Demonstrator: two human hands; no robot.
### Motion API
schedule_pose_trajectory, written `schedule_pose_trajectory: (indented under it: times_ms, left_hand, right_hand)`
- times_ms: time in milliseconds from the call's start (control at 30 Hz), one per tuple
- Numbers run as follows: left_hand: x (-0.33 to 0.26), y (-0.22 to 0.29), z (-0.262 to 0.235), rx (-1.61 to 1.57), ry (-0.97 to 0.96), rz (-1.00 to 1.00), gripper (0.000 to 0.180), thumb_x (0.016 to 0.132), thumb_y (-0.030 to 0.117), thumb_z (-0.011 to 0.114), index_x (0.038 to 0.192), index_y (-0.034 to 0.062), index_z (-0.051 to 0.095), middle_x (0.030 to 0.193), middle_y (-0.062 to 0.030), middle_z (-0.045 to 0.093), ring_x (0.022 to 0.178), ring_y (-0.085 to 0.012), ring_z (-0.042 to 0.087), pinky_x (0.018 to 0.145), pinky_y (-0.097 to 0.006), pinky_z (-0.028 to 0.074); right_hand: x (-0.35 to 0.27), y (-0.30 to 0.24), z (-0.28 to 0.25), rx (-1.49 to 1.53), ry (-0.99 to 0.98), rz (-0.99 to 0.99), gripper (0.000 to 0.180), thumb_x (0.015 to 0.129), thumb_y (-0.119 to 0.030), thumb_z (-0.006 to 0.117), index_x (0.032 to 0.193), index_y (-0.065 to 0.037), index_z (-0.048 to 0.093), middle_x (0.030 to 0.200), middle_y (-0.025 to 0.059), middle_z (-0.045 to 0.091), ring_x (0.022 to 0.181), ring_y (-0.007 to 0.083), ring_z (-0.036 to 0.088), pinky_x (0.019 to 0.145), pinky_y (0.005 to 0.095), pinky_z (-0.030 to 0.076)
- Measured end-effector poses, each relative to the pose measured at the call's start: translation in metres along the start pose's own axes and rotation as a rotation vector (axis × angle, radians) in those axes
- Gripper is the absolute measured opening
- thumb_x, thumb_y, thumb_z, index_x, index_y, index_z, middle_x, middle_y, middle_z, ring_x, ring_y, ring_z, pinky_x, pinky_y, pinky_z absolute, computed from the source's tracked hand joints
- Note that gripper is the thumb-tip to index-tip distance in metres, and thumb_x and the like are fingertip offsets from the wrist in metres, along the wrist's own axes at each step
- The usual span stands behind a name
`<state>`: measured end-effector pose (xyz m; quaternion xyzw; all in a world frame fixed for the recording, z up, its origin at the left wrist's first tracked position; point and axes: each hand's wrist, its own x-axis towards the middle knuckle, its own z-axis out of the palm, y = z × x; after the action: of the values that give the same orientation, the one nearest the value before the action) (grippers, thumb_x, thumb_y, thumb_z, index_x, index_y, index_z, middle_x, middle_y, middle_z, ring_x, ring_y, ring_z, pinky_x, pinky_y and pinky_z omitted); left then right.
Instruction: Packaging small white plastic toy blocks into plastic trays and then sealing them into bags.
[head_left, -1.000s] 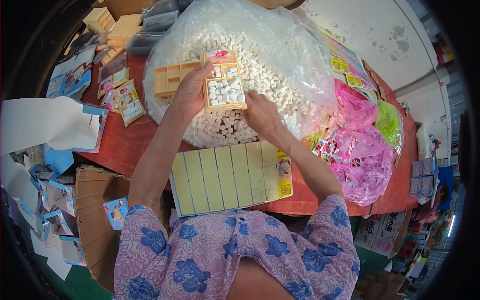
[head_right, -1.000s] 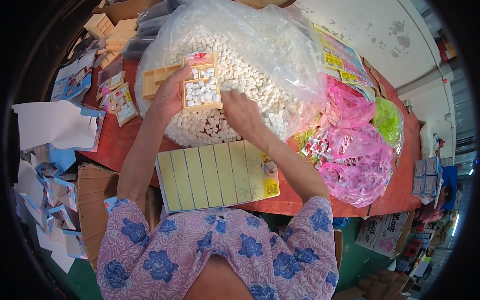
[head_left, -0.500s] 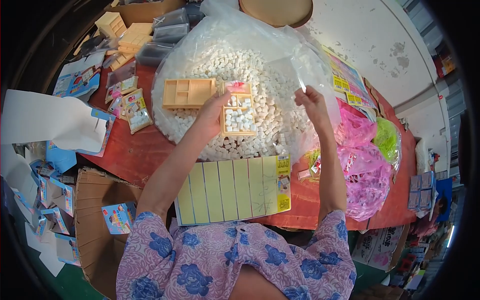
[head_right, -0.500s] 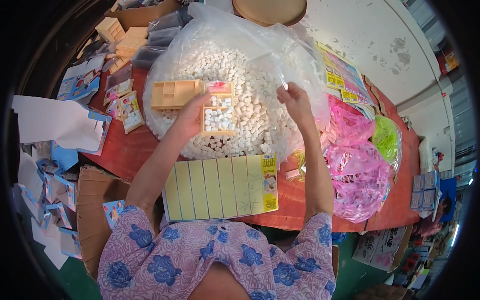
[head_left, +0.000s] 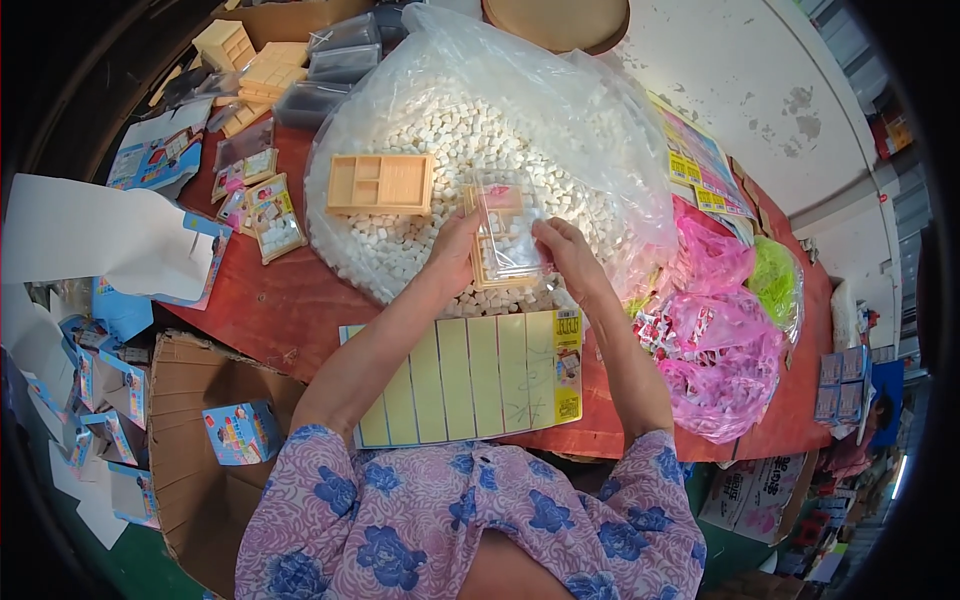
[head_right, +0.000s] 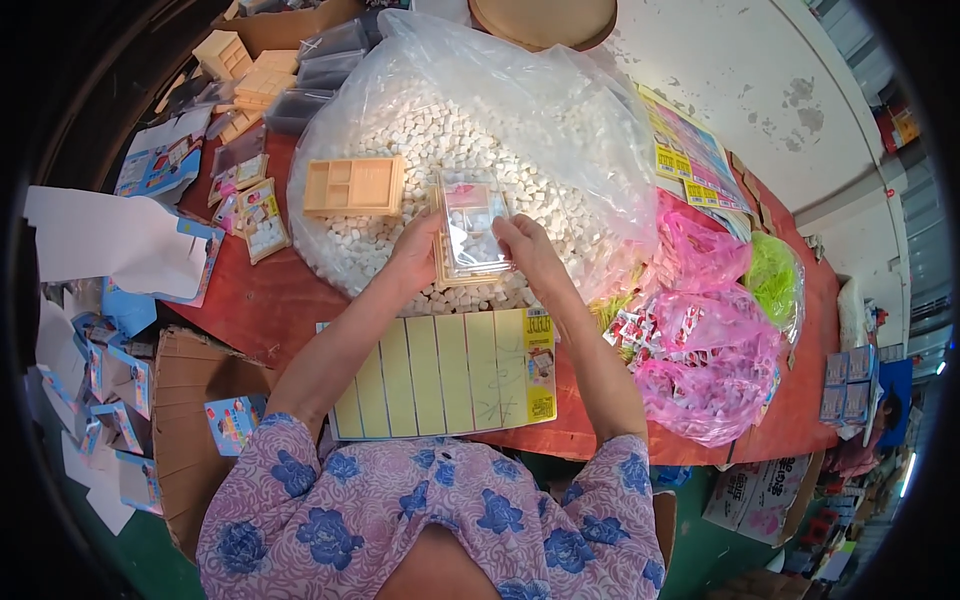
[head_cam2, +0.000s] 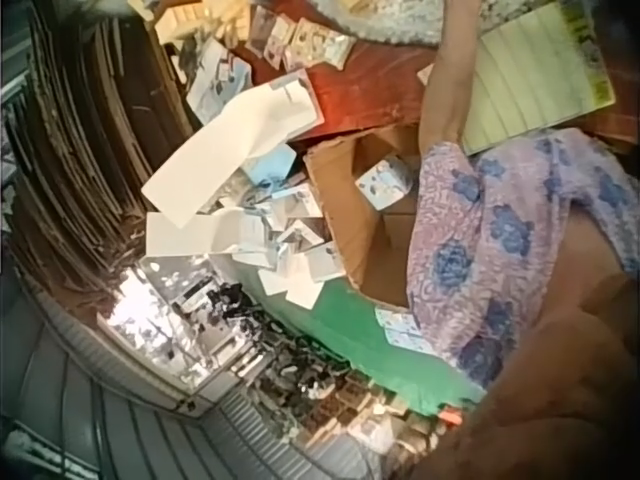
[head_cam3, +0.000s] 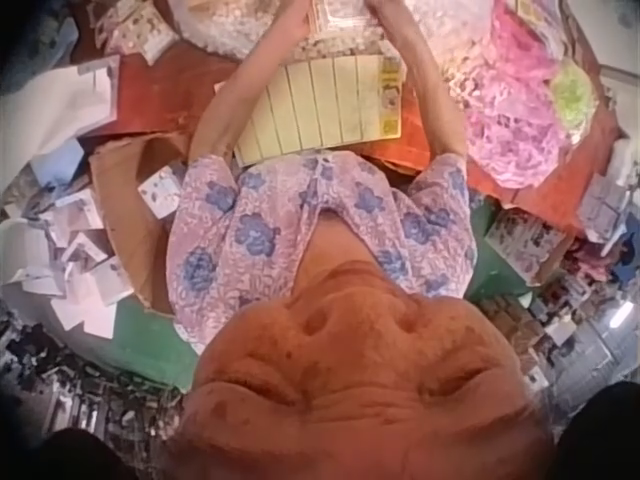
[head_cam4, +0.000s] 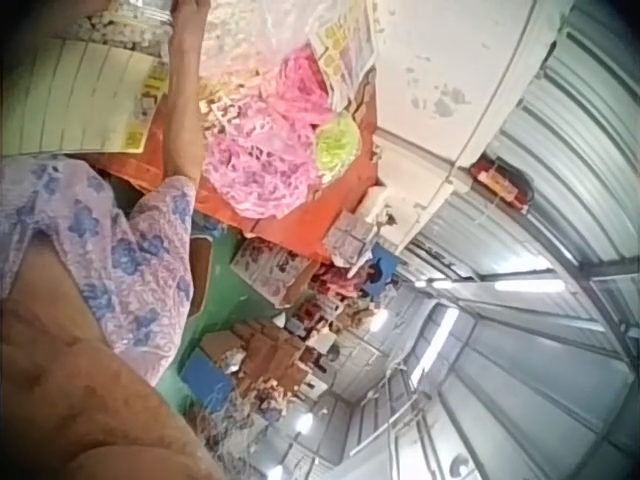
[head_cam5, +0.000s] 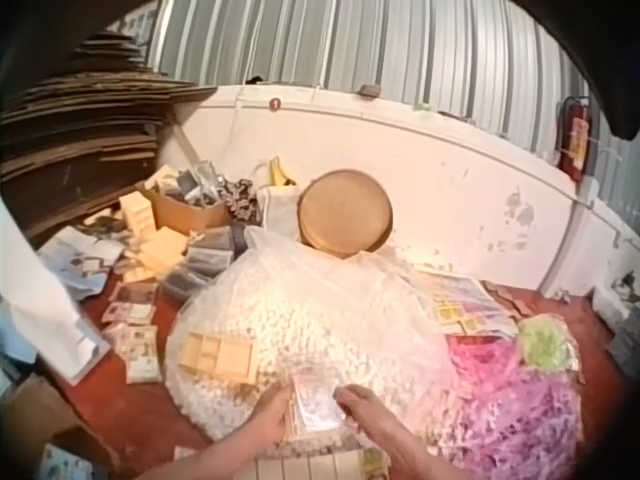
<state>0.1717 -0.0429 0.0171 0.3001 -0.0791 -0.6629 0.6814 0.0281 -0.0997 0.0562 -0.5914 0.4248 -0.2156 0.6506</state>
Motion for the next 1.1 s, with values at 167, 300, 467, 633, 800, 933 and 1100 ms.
schedule_pose_trajectory:
  times_ms: [167, 300, 467, 633, 800, 933, 1100]
  left_hand:
    - [-0.004, 0.003, 0.001, -0.135, 0.013, -0.087, 0.03, 0.085, 0.025, 0.041, 0.106, 0.0032, 0.043, 0.101, -0.0102, 0.051, 0.086, -0.021, 0.054, 0.072, -0.035, 0.048]
    - [-0.001, -0.004, -0.002, -0.074, -0.049, -0.002, 0.032, 0.084, 0.023, 0.042, 0.109, 0.003, 0.041, 0.101, -0.01, 0.051, 0.087, -0.0202, 0.054, 0.074, -0.034, 0.047]
    - [-0.009, -0.001, 0.006, 0.062, -0.036, 0.085, 0.029, 0.082, 0.014, 0.044, 0.108, 0.0013, 0.041, 0.1, -0.0104, 0.052, 0.087, -0.0201, 0.054, 0.074, -0.033, 0.047]
    - [0.004, 0.001, -0.003, 0.131, -0.001, 0.087, 0.031, 0.075, 0.005, 0.043, 0.105, -0.0015, 0.043, 0.097, -0.0125, 0.053, 0.085, -0.0219, 0.055, 0.073, -0.035, 0.048]
    - [0.014, 0.012, -0.014, 0.023, 0.014, 0.109, 0.032, 0.073, 0.005, 0.043, 0.105, -0.0029, 0.043, 0.097, -0.0143, 0.053, 0.087, -0.0242, 0.055, 0.073, -0.036, 0.048]
    - [0.015, 0.011, -0.02, 0.003, 0.037, 0.12, 0.034, 0.073, 0.006, 0.043, 0.106, -0.0027, 0.042, 0.101, -0.0154, 0.051, 0.087, -0.026, 0.055, 0.073, -0.038, 0.048]
    - [-0.001, 0.015, 0.005, 0.002, 0.027, 0.106, 0.029, 0.074, 0.001, 0.044, 0.103, 0.001, 0.039, 0.09, -0.01, 0.052, 0.081, -0.0218, 0.056, 0.066, -0.033, 0.05]
  right_hand:
    - [-0.002, 0.002, 0.002, -0.178, 0.034, 0.066, 0.028, 0.079, -0.031, 0.047, 0.067, -0.007, 0.043, 0.054, -0.001, 0.04, 0.042, 0.0058, 0.034, 0.036, 0.0198, 0.027]
    - [0.002, 0.012, 0.003, -0.259, 0.013, 0.032, 0.029, 0.079, -0.033, 0.047, 0.068, -0.007, 0.042, 0.054, -0.0009, 0.04, 0.041, 0.0061, 0.034, 0.035, 0.0202, 0.027]
    - [0.004, 0.024, 0.002, -0.377, 0.003, -0.103, 0.032, 0.08, -0.038, 0.046, 0.07, -0.007, 0.043, 0.054, -0.0023, 0.038, 0.043, 0.0059, 0.034, 0.038, 0.0185, 0.027]
    - [0.009, 0.012, -0.002, -0.107, -0.051, -0.001, 0.027, 0.081, -0.033, 0.048, 0.075, -0.007, 0.045, 0.056, -0.0031, 0.038, 0.045, 0.0048, 0.035, 0.04, 0.0172, 0.03]
    - [0.011, 0.015, -0.013, 0.37, -0.2, 0.036, 0.016, 0.079, -0.016, 0.053, 0.09, -0.004, 0.05, 0.067, -0.0023, 0.047, 0.054, 0.0045, 0.047, 0.048, 0.0177, 0.043]
    - [0.013, 0.024, -0.016, 0.351, -0.224, 0.008, 0.016, 0.079, -0.013, 0.053, 0.092, -0.003, 0.051, 0.071, -0.0007, 0.051, 0.057, 0.0058, 0.05, 0.05, 0.0179, 0.044]
    - [0.009, 0.021, -0.01, 0.195, -0.157, 0.014, 0.017, 0.077, -0.01, 0.054, 0.093, -0.003, 0.051, 0.076, 0.0008, 0.054, 0.057, 0.0054, 0.05, 0.05, 0.0167, 0.043]
